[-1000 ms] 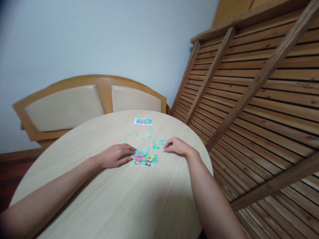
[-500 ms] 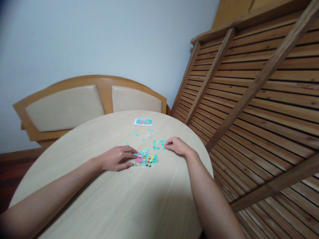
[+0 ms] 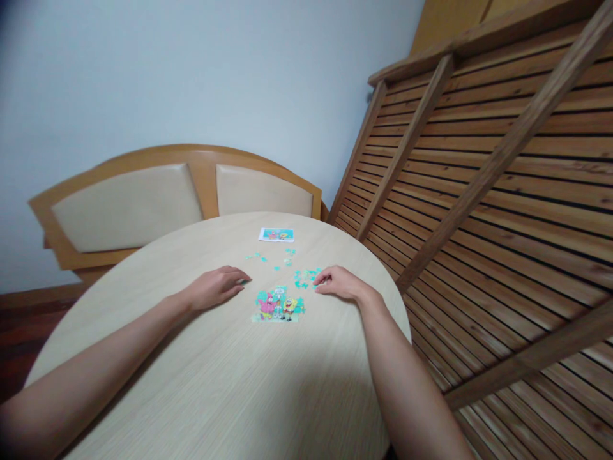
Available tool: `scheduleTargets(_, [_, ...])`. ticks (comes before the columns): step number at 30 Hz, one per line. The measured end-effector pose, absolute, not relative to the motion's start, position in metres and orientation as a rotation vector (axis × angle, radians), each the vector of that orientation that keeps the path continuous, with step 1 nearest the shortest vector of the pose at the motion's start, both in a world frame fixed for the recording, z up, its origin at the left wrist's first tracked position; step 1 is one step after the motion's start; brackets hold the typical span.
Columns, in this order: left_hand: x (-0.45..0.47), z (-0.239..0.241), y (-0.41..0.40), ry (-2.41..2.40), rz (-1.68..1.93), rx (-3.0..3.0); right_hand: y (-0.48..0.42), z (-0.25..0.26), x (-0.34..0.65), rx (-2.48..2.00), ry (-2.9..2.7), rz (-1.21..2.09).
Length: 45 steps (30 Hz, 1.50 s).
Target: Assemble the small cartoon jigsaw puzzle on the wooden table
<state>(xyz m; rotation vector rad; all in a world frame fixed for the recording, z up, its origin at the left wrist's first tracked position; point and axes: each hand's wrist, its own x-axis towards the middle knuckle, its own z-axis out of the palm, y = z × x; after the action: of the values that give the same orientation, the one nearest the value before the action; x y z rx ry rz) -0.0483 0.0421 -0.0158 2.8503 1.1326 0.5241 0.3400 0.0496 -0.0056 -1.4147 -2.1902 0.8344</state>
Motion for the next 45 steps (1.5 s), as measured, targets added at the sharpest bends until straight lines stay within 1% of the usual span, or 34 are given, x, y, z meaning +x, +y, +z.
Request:
scheduleTargets(7, [-0.043,-0.014,0.039,1.172,0.501,2.832,0.046,0.0,0.338,-1.404,-2.251,0.861])
scheduleTargets(10, [-0.038,-0.011,0.034,1.137,0.567,2.852,0.045,0.0,0.337,-1.457,-2.212,0.827])
scheduleTargets(16, [-0.015,0.0,0.013,0.758,0.622,2.875,0.046,-0.001,0.335,-1.453,-2.221,0.79])
scheduleTargets(19, [-0.004,0.003,0.0,0.592,0.547,2.878,0.048,-0.002,0.335,-1.463,-2.238,0.795])
scheduleTargets(23, [0.003,0.004,-0.009,0.488,0.479,2.884,0.05,-0.005,0.337,-1.462,-2.28,0.791])
scheduleTargets(29, [0.003,0.004,-0.01,0.494,0.427,2.883,0.05,-0.006,0.34,-1.467,-2.267,0.758])
scheduleTargets(37, [0.002,0.002,-0.008,0.482,0.462,2.865,0.049,-0.004,0.338,-1.454,-2.252,0.794])
scheduleTargets(45, [0.002,0.004,-0.009,0.511,0.416,2.879,0.044,-0.001,0.328,-1.36,-2.164,1.043])
